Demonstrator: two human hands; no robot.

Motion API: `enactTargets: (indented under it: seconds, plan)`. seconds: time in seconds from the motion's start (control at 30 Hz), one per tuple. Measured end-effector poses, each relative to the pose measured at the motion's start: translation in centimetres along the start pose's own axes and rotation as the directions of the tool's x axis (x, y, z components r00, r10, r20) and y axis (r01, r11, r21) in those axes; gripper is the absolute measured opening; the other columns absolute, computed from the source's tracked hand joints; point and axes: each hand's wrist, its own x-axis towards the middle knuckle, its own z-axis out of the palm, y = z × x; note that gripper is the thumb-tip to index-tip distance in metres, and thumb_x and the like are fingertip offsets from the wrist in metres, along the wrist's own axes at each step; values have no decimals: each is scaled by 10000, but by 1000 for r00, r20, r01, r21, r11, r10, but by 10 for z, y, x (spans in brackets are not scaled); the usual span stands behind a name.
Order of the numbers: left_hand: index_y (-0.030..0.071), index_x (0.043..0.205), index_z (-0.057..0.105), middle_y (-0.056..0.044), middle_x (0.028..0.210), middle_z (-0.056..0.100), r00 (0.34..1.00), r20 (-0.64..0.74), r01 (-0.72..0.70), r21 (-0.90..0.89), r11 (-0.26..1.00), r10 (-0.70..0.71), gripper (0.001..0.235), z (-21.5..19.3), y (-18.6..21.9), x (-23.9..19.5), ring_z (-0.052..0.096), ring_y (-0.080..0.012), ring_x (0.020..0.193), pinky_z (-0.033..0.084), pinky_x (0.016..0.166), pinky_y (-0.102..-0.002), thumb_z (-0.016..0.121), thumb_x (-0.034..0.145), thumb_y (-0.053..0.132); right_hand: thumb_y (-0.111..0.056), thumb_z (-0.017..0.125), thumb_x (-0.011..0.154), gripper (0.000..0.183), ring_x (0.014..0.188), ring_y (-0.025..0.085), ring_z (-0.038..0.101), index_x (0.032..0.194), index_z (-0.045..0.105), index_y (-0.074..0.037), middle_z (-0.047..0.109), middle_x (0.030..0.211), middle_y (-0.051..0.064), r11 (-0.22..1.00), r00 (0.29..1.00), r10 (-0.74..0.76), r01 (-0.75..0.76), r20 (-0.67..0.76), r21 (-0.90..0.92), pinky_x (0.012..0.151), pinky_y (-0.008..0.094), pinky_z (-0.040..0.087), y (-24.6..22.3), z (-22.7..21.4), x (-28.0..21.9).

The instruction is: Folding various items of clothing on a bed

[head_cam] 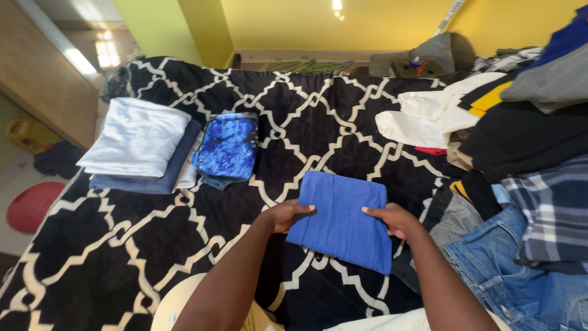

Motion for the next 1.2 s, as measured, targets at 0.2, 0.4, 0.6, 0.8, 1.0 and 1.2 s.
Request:
enactTargets:
  seconds: [0.2,0.4,0.6,0.8,1.0,1.2]
  plan:
    - [124,1514,507,-195,1365,641,989,148,4,-178,984,23,712,-5,-24,24,647,-366,1219,545,981,-567,841,908,291,-97,812,825,534,990,428,702,1281,622,106,696,1123,292,963,988,-40,-1,148,269,815,620,563,19,-3,29]
    - [77,1468,547,-216,1304,682,981,157,-30,-476,879,119,640,-5,-41,44,690,-363,1169,558,997,-559,830,953,329,-122,739,868,504,1035,427,685,1327,605,35,677,1174,255,909,966,-104,-3,235,416,911,669,526,47,-16,79]
    - [66,1405,617,-210,1307,688,942,135,-161,-621,767,308,523,-23,-59,96,695,-366,1174,542,1041,-542,779,996,347,-152,694,913,406,1021,408,691,1297,632,-36,681,1148,215,885,948,-223,99,227,455,910,666,526,66,-39,121]
    - [-31,1329,655,-200,1226,725,948,163,-108,-643,758,273,463,15,-25,40,712,-314,1131,531,1044,-484,773,980,250,-175,673,942,371,1040,369,686,1298,643,-75,684,1167,183,877,947,-246,127,205,464,942,634,520,67,-43,125]
    - [43,1442,530,-224,1364,564,981,187,99,-298,949,-44,767,14,-34,47,551,-421,1208,416,1089,-601,641,736,324,-139,602,880,577,1151,421,584,1419,525,51,610,1300,263,969,993,45,-71,112,235,1037,591,461,-5,16,-1]
    - [-22,1327,634,-230,1227,698,968,220,210,-427,880,-125,592,15,-40,50,675,-407,1115,499,1026,-571,710,795,225,-52,681,876,577,1115,451,615,1425,534,47,622,1253,319,983,996,-65,54,59,173,975,644,483,15,4,24]
